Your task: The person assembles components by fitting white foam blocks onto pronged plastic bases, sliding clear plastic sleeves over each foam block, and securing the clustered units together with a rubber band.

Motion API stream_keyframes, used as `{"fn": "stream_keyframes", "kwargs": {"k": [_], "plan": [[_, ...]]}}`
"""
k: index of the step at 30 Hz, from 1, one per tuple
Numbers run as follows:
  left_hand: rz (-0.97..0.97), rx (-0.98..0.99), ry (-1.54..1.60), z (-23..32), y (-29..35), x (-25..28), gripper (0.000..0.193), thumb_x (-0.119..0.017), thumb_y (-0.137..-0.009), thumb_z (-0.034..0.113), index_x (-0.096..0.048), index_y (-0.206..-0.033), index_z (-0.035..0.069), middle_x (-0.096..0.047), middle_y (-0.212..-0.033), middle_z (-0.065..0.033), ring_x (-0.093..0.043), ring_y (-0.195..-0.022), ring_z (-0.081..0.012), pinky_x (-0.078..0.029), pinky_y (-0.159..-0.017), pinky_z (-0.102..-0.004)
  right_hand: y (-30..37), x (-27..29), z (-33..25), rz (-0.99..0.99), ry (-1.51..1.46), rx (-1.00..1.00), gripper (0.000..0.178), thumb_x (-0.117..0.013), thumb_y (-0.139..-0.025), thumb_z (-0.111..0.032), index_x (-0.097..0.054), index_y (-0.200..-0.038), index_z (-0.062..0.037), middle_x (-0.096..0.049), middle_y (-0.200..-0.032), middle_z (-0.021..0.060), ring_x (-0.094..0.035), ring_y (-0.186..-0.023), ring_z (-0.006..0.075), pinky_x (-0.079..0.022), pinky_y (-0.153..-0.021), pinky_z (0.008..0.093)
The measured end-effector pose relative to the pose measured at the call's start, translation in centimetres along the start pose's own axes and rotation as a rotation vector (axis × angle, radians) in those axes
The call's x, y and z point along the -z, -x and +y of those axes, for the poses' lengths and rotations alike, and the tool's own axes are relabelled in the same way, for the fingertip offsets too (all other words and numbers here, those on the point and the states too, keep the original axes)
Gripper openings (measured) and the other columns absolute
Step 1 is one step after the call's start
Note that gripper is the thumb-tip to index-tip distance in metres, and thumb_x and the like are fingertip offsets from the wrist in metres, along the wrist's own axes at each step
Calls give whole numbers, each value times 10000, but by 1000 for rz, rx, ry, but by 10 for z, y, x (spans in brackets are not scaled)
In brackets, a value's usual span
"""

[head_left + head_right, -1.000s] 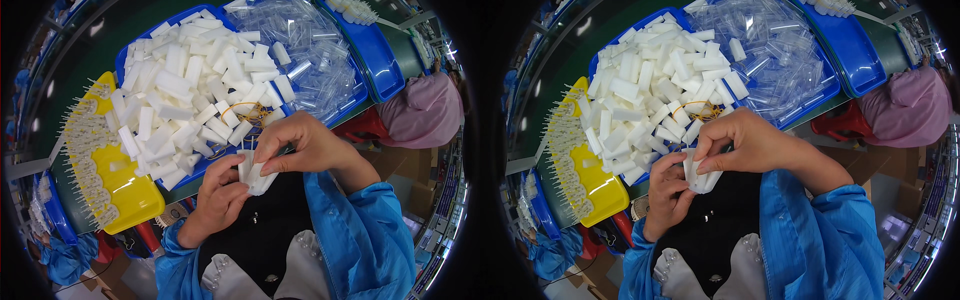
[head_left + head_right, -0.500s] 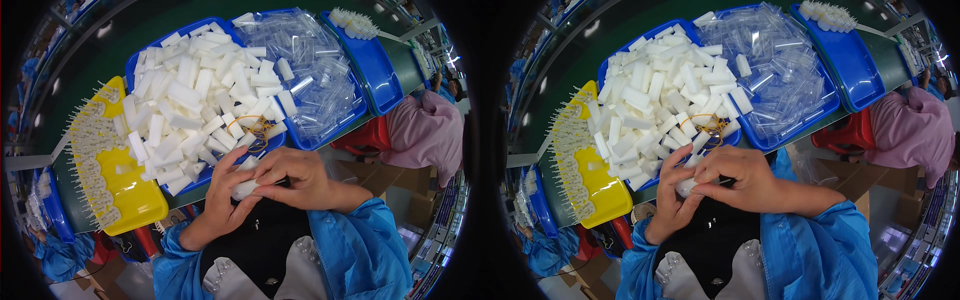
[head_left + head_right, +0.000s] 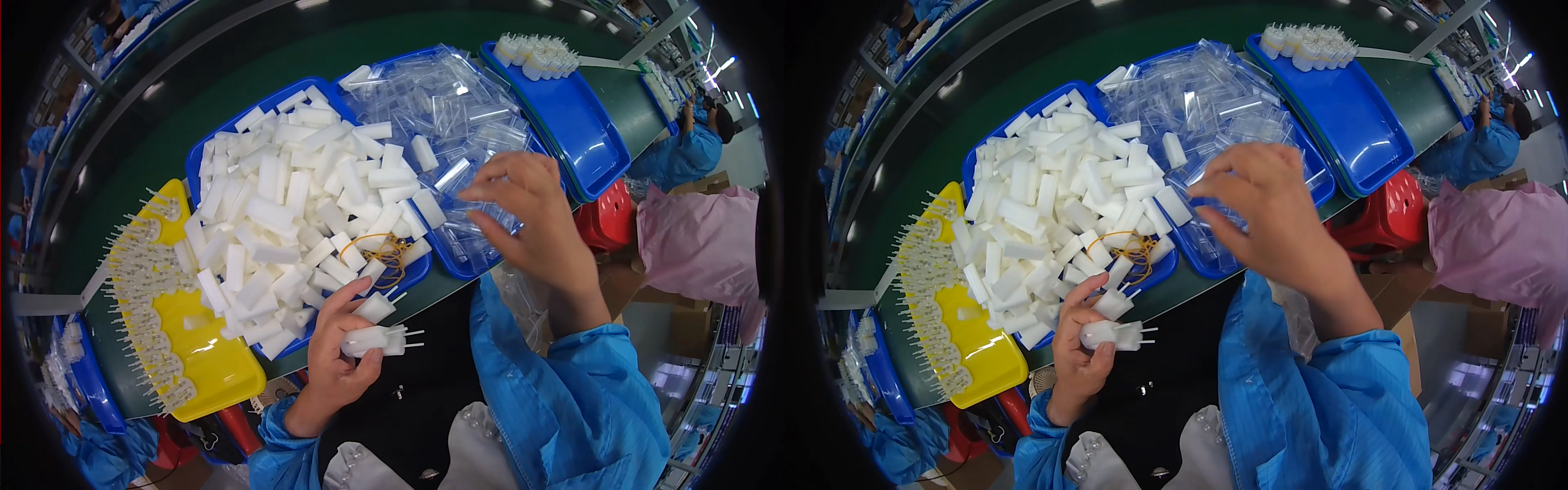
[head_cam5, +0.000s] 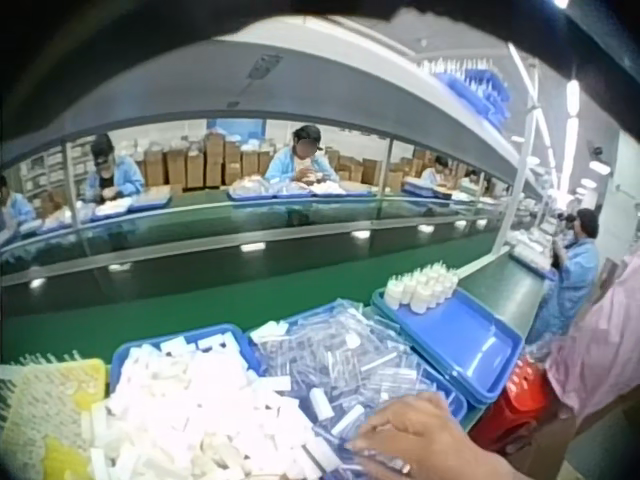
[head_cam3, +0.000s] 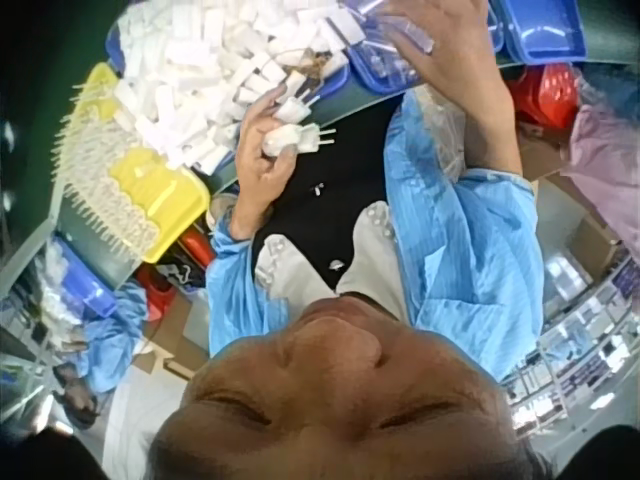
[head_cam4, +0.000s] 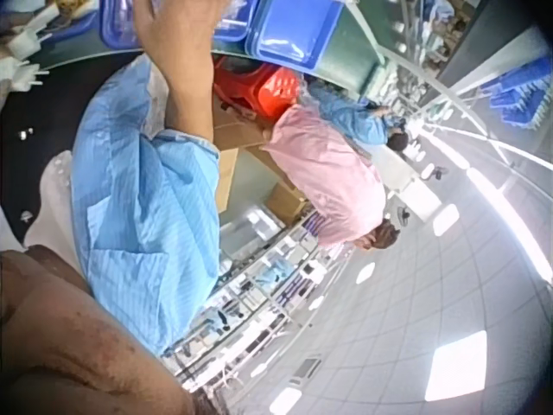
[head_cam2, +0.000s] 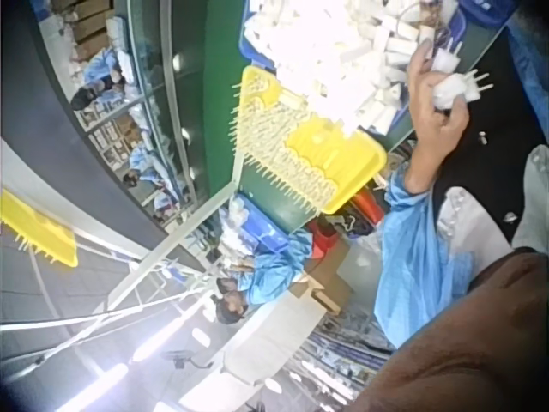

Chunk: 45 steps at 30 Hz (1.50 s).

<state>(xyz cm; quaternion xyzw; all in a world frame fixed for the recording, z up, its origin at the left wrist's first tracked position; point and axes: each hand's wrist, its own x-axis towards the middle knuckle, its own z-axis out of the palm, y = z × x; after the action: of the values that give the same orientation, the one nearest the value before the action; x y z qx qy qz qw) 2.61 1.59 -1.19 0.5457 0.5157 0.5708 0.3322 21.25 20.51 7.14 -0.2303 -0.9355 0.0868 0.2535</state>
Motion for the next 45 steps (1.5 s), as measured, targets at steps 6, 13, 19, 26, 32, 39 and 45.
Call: {"fn": "stream_keyframes", "kwargs": {"k": [6,13,19,26,32,39,45], "plan": [[0,130,167,1,-1,-3,220,-612,-719,12,-525,-920,37,-436,-1303,-226,-485,-1144,-277,-352,-972,-376,8,0,8,-258,137,-53,251,-721,-661,-116,-645,-899,-93,-520,-1112,74,-448,-1140,280,-300,-923,447],[12,161,184,7,-13,-7,197,-601,-746,-15,-522,-921,32,-417,-1321,-196,-477,-1153,-264,-352,-972,-364,6,-23,15,-274,197,-27,287,-715,-672,-205,-644,-861,0,-499,-1160,134,-358,-1213,307,-264,-957,493],[36,248,243,7,-12,-8,214,-600,-751,-16,-547,-955,24,-407,-1328,-194,-464,-1167,-270,-352,-967,-354,5,-32,20,-244,232,-1,280,-726,-648,-234,-661,-785,0,-539,-1099,123,-364,-1207,287,-251,-966,480],[49,236,235,3,-11,-8,222,-599,-754,-11,-554,-969,23,-404,-1330,-196,-440,-1191,-272,-337,-977,-352,-2,-32,23,-252,253,40,262,-755,-610,-226,-649,-689,1,-593,-1071,111,-420,-1185,279,-286,-924,474],[70,204,220,4,-10,-7,223,-593,-795,17,-563,-1016,21,-397,-1331,-188,-455,-1158,-238,-365,-944,-326,-19,-18,25,59,224,64,234,-758,-643,-183,-631,-770,-33,-622,-884,70,-584,-899,226,-409,-806,378],[57,176,110,9,-11,-5,234,-612,-840,83,-577,-1063,25,-384,-1337,-185,-502,-1063,-205,-408,-881,-311,-1,-20,-11,26,-702,-144,195,-708,-720,9,-612,-885,-28,-546,-874,61,-553,-607,87,-406,-505,201],[37,129,-25,15,-11,-3,245,-618,-846,104,-581,-1076,27,-383,-1339,-193,-512,-1034,-224,-411,-871,-317,17,-28,-39,-52,-1379,-420,317,-573,-818,72,-561,-1131,24,-539,-962,50,-507,-762,30,-412,-618,164]]}}
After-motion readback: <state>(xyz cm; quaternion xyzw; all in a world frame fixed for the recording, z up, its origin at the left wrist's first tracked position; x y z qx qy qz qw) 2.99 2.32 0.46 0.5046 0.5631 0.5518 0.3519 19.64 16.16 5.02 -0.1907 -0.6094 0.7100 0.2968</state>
